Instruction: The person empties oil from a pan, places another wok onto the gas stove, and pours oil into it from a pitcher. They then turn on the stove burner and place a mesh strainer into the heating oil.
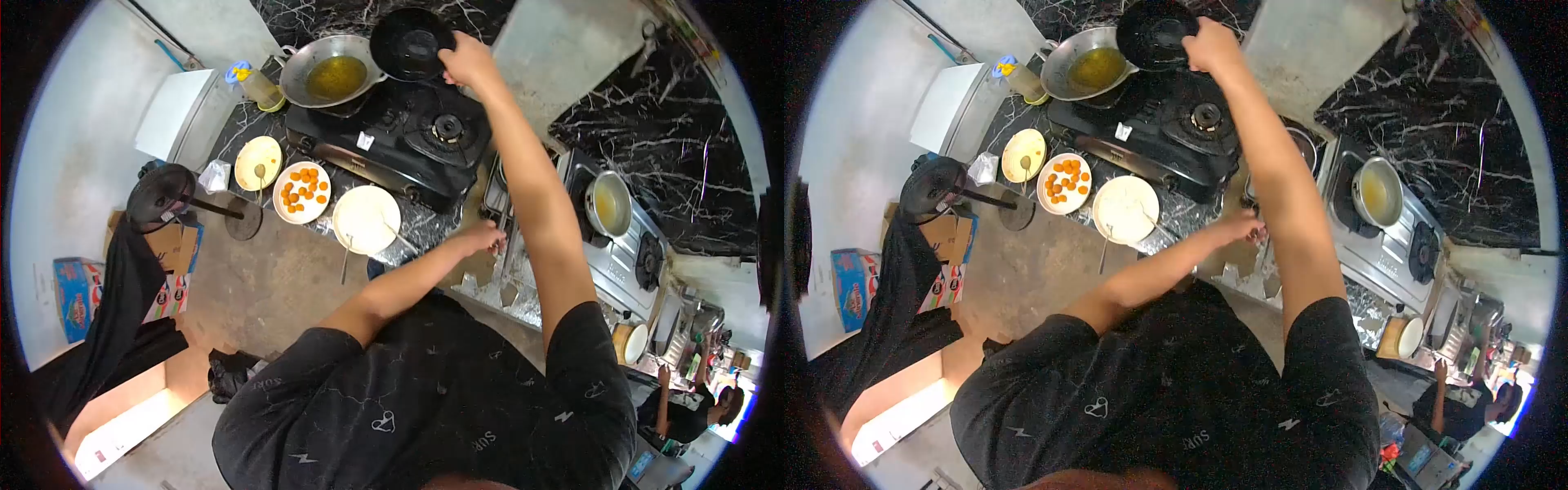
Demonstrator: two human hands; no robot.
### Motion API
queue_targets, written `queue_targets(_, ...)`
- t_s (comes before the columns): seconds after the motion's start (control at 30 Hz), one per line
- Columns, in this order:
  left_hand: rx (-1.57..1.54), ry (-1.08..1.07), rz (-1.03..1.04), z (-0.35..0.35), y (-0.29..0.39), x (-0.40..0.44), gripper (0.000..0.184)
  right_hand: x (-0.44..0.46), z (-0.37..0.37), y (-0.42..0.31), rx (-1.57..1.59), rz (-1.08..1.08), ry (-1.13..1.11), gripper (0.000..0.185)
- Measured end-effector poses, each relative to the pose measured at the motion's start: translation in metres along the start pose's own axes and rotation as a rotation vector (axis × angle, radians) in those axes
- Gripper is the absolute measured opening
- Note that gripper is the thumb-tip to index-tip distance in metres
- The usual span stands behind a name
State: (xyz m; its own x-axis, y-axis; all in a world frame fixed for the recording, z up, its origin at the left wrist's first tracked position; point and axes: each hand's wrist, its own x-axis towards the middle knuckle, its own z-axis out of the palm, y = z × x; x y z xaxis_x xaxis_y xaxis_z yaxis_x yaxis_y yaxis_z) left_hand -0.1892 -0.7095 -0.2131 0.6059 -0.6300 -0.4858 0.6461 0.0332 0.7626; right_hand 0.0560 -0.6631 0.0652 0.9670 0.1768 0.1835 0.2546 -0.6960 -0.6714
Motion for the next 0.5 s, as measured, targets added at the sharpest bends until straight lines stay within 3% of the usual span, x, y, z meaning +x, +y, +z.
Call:
queue_targets(0.07,0.019,-0.005,0.036,0.002,-0.024,0.024,0.023,0.031,0.046,-0.009,-0.033,-0.034,0.093,0.052)
queue_targets(0.2,0.106,-0.065,0.006,0.009,0.011,-0.009,0.030,0.070,0.107,-0.029,-0.264,-0.081,0.175,0.058)
queue_targets(0.27,-0.093,-0.102,0.365,0.009,-0.016,0.009,0.040,0.083,0.124,-0.037,-0.325,-0.076,0.143,0.058)
queue_targets(0.37,-0.294,-0.165,0.215,0.002,0.030,-0.042,0.051,0.101,0.144,-0.040,-0.377,-0.084,0.133,0.062)
queue_targets(0.5,-0.326,-0.203,0.214,-0.009,0.034,-0.061,0.050,0.109,0.150,-0.048,-0.283,-0.204,0.271,0.059)
